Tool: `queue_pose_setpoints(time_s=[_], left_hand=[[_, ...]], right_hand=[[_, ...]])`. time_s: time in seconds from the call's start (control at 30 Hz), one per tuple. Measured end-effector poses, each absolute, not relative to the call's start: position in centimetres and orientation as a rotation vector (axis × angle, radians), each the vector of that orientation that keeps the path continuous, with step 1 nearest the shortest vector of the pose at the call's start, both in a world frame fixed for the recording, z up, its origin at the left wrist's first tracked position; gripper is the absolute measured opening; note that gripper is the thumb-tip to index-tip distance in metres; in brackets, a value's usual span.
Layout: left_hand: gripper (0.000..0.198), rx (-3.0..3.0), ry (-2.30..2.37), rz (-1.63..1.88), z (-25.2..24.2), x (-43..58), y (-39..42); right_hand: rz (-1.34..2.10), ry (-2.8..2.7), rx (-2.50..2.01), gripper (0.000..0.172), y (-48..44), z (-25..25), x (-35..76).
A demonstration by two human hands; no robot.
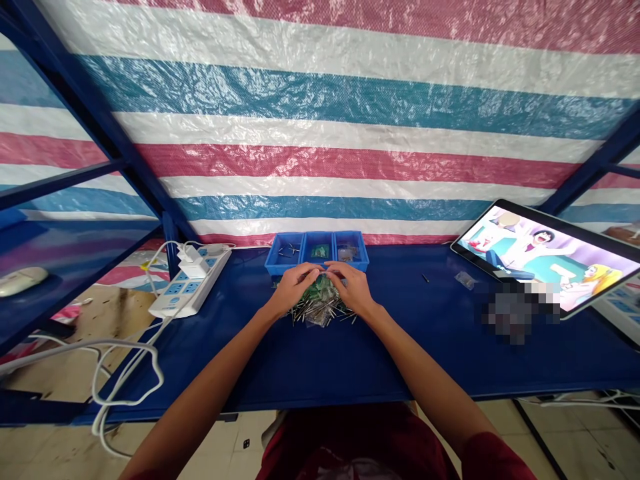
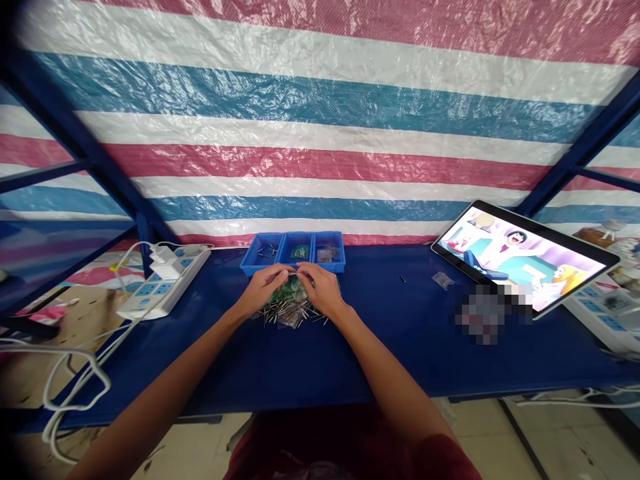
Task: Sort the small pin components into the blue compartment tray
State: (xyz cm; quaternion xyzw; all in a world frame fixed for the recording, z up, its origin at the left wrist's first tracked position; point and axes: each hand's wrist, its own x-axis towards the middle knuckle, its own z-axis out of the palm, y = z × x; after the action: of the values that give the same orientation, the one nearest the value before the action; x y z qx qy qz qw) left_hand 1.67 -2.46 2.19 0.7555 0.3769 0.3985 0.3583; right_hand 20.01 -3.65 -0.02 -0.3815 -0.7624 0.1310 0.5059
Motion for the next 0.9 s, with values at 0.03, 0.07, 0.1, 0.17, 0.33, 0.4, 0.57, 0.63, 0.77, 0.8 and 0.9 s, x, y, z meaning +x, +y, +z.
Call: queue_pose_setpoints(time_s=[0.03,0.07,0.1,0.17,0.33,0.4,0.57,0.63,0.77,0.8,0.9], left_hand=[[0.034,2.03,0.996,1.048,2.17,1.68,-2.48],[0.033,2.095,1.012,1.064,2.13,1.69,-2.48],[0.031,2.139,1.019,1.072,2.05,1.69,-2.45],[0.029,2.155,1.028,1.082,1.86,1.68,-2.33],[0.029,1.807,1.05,1.147,1.9,1.54,-2.09],[0.042,1.685,1.009,1.138,2.21,1.5,-2.17],[0.06,1.576,0.915,1.085,2.6,1.55,-2.34],[0.044,1.634,0.918,1.096,2.51,1.54,-2.28],[0.032,1.831,0.951,1.148,2.32,1.52,-2.17],[0.03,1.85,0.95,1.135,2.3,1.54,-2.18],[0.027,1.806,0.964,1.069,2.29,1.63,-2.29]], right_hand=[[0.317,-1.839,-0.943,0.021,-3.64,-0.04,20.01],[0.311,-1.843,-0.961,0.022,-3.63,-0.06,20.02],[0.302,-1.849,-0.97,0.022,-3.63,-0.08,20.02],[0.289,-1.847,-0.968,0.021,-3.63,-0.1,20.03],[0.286,-1.86,-0.874,0.034,-3.71,-0.02,20.2],[0.223,-1.909,-0.839,0.038,-3.71,-0.04,20.23],[0.134,-1.915,-0.828,0.026,-3.66,-0.19,20.05],[0.169,-1.874,-0.863,0.024,-3.63,-0.17,19.97],[0.308,-1.8,-0.949,0.023,-3.56,-0.19,19.88],[0.363,-1.782,-0.959,0.022,-3.56,-0.21,19.87],[0.538,-1.731,-0.969,0.025,-3.68,-0.15,19.88]])
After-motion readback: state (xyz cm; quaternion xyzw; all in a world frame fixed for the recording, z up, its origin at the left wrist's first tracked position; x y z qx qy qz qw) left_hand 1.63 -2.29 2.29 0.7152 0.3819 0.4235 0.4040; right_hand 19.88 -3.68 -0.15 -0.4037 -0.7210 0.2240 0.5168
